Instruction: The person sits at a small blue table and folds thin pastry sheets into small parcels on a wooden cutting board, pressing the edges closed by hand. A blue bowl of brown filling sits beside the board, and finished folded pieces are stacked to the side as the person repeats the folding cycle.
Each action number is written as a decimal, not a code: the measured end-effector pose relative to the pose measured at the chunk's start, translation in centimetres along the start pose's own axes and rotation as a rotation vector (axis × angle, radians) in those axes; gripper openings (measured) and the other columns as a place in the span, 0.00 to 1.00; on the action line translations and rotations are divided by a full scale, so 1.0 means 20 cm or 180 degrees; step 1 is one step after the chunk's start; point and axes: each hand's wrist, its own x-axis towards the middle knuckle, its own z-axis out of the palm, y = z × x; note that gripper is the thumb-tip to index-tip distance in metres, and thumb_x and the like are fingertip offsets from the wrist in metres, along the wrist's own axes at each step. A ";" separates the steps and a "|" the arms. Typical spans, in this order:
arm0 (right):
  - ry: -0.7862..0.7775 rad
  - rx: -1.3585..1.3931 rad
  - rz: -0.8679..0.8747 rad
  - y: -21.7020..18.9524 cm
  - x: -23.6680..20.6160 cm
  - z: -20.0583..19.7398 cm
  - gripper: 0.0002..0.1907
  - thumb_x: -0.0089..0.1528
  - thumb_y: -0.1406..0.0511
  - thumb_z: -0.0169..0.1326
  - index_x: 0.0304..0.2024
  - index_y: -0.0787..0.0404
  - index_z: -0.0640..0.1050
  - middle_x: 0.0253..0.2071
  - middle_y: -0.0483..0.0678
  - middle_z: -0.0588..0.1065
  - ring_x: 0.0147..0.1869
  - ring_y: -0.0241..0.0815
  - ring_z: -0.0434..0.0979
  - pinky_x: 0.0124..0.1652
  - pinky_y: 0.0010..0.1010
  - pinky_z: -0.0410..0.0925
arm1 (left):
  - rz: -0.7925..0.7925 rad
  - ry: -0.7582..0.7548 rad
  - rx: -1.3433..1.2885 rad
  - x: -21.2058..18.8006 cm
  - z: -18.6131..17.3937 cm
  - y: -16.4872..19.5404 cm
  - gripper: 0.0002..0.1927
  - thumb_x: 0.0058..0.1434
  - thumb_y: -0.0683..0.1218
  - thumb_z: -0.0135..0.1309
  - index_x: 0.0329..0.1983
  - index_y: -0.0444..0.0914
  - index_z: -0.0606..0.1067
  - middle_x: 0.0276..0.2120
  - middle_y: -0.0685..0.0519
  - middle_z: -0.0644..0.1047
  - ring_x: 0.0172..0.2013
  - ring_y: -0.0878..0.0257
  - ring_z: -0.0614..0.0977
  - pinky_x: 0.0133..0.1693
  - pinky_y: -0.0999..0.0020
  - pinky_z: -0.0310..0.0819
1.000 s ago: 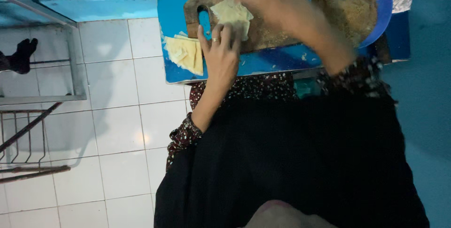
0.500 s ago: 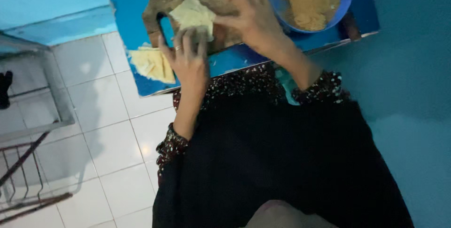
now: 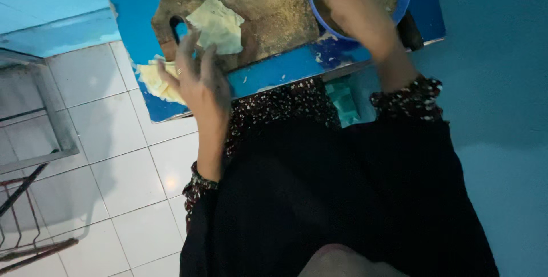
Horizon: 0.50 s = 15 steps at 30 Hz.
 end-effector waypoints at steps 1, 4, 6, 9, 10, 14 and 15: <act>0.0548 -0.0091 -0.0152 0.02 -0.02 -0.01 0.33 0.70 0.76 0.51 0.76 0.62 0.58 0.34 0.57 0.72 0.35 0.52 0.72 0.35 0.42 0.67 | -0.0099 0.0080 0.0096 -0.01 -0.02 0.00 0.15 0.65 0.35 0.58 0.54 0.38 0.80 0.65 0.43 0.71 0.69 0.47 0.71 0.69 0.31 0.42; 0.1532 0.0117 -0.0596 0.03 -0.09 -0.05 0.28 0.69 0.74 0.53 0.68 0.56 0.59 0.43 0.56 0.76 0.43 0.52 0.77 0.40 0.41 0.71 | -0.0377 0.0102 0.0221 -0.03 -0.07 -0.02 0.12 0.68 0.40 0.61 0.54 0.41 0.81 0.66 0.46 0.70 0.70 0.46 0.68 0.68 0.30 0.42; 0.1392 0.0793 -0.0767 -0.01 -0.12 -0.06 0.25 0.69 0.70 0.55 0.65 0.59 0.60 0.43 0.56 0.77 0.42 0.53 0.80 0.37 0.40 0.72 | -0.0510 0.0042 0.0261 -0.04 -0.07 -0.03 0.11 0.67 0.43 0.64 0.52 0.43 0.82 0.65 0.48 0.70 0.70 0.47 0.67 0.67 0.29 0.42; 0.0226 0.0530 0.0066 -0.07 -0.14 -0.06 0.28 0.71 0.72 0.55 0.72 0.59 0.64 0.28 0.59 0.73 0.29 0.57 0.76 0.30 0.49 0.69 | -0.0616 0.0047 0.0301 -0.04 -0.04 -0.04 0.10 0.65 0.45 0.66 0.49 0.44 0.82 0.65 0.49 0.70 0.69 0.47 0.67 0.67 0.28 0.41; 0.0396 0.0565 0.0035 -0.09 -0.13 -0.06 0.25 0.72 0.72 0.55 0.70 0.58 0.65 0.33 0.58 0.76 0.34 0.57 0.78 0.33 0.47 0.71 | -0.0632 0.0049 0.0291 -0.04 -0.03 -0.04 0.10 0.65 0.46 0.66 0.49 0.44 0.82 0.65 0.49 0.70 0.69 0.47 0.67 0.66 0.27 0.40; 0.0237 0.0425 0.0607 -0.12 -0.12 -0.07 0.25 0.73 0.70 0.57 0.69 0.60 0.65 0.37 0.60 0.79 0.36 0.57 0.80 0.32 0.42 0.73 | -0.0677 -0.0049 0.0138 -0.04 -0.01 -0.06 0.12 0.66 0.49 0.66 0.52 0.43 0.82 0.66 0.47 0.69 0.70 0.48 0.66 0.66 0.25 0.41; -0.0021 0.0280 0.0930 -0.12 -0.11 -0.08 0.27 0.72 0.68 0.57 0.71 0.62 0.64 0.33 0.62 0.78 0.32 0.57 0.80 0.27 0.41 0.72 | -0.0686 -0.0012 0.0138 -0.04 0.00 -0.06 0.13 0.67 0.49 0.65 0.52 0.43 0.81 0.66 0.47 0.69 0.70 0.48 0.66 0.65 0.25 0.41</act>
